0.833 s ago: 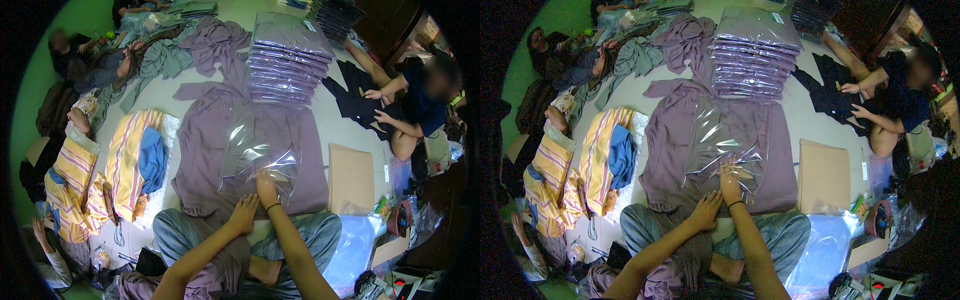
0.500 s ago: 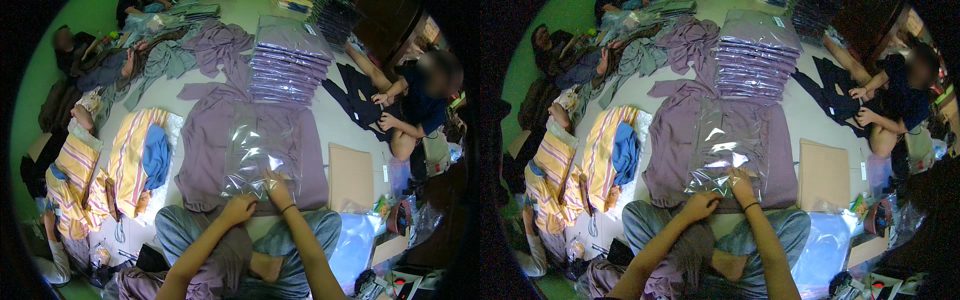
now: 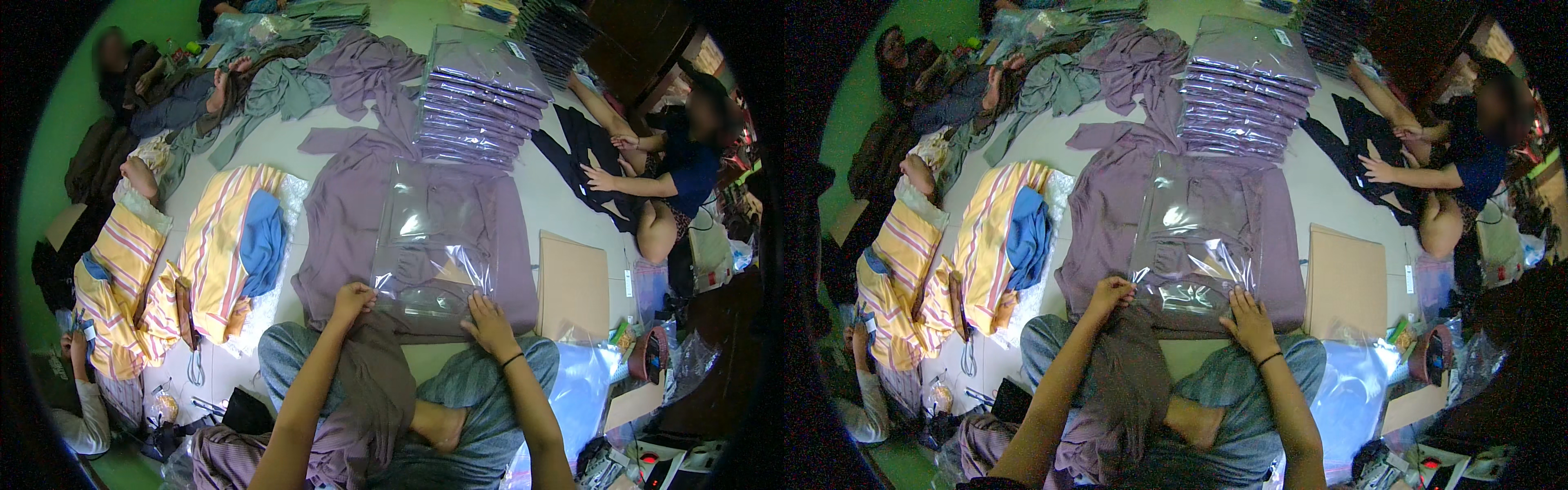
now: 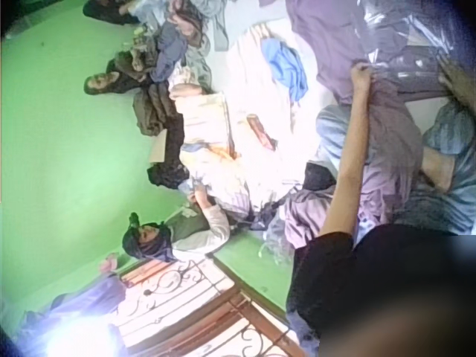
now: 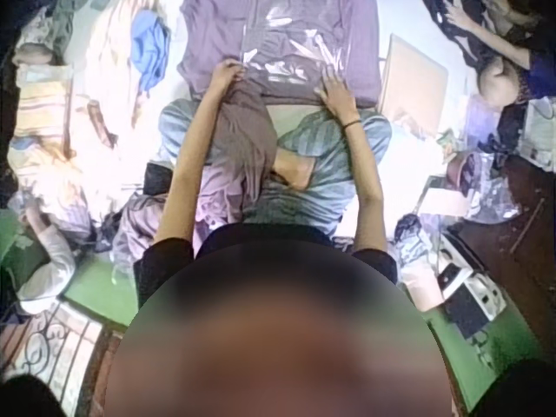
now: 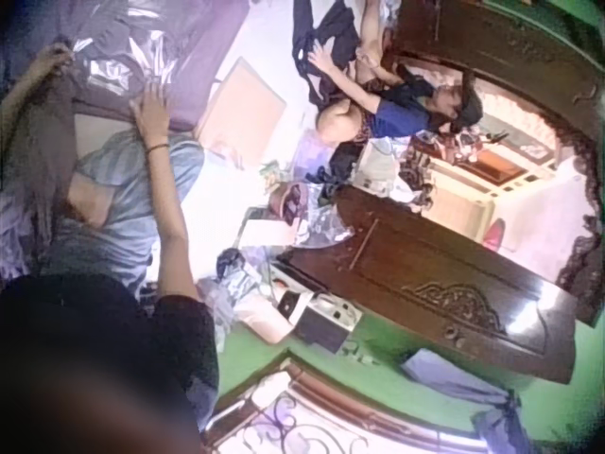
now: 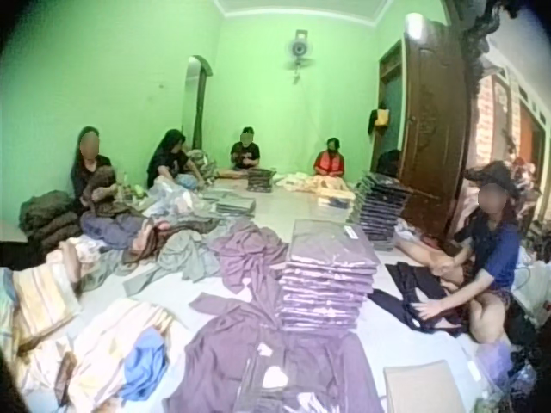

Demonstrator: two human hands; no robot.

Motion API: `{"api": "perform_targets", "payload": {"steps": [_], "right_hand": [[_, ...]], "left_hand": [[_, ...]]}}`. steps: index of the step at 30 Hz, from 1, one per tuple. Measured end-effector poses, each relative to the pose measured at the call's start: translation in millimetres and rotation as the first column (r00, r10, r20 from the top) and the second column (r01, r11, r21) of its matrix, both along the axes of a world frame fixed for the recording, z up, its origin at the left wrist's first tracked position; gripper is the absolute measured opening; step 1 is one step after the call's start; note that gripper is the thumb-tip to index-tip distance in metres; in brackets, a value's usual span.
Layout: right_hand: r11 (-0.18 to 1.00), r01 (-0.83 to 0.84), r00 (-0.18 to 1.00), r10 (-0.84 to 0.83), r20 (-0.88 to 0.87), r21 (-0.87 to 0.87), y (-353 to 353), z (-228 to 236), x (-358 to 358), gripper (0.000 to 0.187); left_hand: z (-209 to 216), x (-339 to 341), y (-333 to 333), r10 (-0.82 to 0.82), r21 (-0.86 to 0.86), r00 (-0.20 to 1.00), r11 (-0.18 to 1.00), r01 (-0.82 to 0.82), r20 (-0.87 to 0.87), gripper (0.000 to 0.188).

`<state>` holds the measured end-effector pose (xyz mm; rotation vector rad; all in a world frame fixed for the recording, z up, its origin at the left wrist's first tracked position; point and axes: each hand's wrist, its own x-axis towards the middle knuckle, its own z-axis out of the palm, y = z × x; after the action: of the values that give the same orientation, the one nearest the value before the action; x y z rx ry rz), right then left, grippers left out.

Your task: The person folds a purple garment using a cardboard template, then places it into a clear plastic bag and seals it. The person repeats this process for multiple garments, stacking the packaged items on the floor.

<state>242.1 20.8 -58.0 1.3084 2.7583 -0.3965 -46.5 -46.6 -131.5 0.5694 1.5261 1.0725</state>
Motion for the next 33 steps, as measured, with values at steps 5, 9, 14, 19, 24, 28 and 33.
{"api": "perform_targets", "payload": {"steps": [5,9,14,19,24,28,33], "right_hand": [[0.991,0.052,0.998,-0.049,-0.028,0.125,-4.3,-3.4,-3.2,0.041],[0.995,0.089,0.928,-0.068,-0.368,0.041,-9.5,6.0,-35.5,0.023],[0.997,-0.057,0.834,0.019,-0.552,-0.051,-28.8,-1.7,-98.1,0.015],[0.998,-0.070,0.832,0.059,-0.551,0.002,-37.4,-16.7,-145.6,0.013],[0.991,-0.034,0.890,0.089,-0.448,0.129,-41.3,-30.6,-162.6,0.011],[0.972,-0.034,0.927,0.117,-0.357,0.232,-41.4,-45.5,-168.6,0.009],[0.949,-0.106,0.953,0.182,-0.241,0.296,-44.1,-53.3,-171.3,0.010]], "left_hand": [[4.9,-2.3,-2.3,0.004,-0.028,0.993,1.000,-0.001,0.121,0.024],[9.7,-5.1,-4.4,-0.007,-0.059,0.992,0.998,0.014,0.124,0.027],[13.7,-8.5,-7.5,-0.008,-0.100,0.989,0.995,0.023,0.145,0.028],[21.8,-7.3,-10.8,0.001,-0.078,0.987,0.997,0.011,0.158,0.022],[21.0,-6.8,-11.1,0.050,-0.084,0.985,0.996,-0.036,0.168,0.016],[11.9,-7.9,-7.4,0.025,-0.111,0.988,0.994,-0.008,0.155,0.012],[3.1,-10.1,-0.2,-0.005,-0.161,0.993,0.987,0.024,0.119,0.012]]}}
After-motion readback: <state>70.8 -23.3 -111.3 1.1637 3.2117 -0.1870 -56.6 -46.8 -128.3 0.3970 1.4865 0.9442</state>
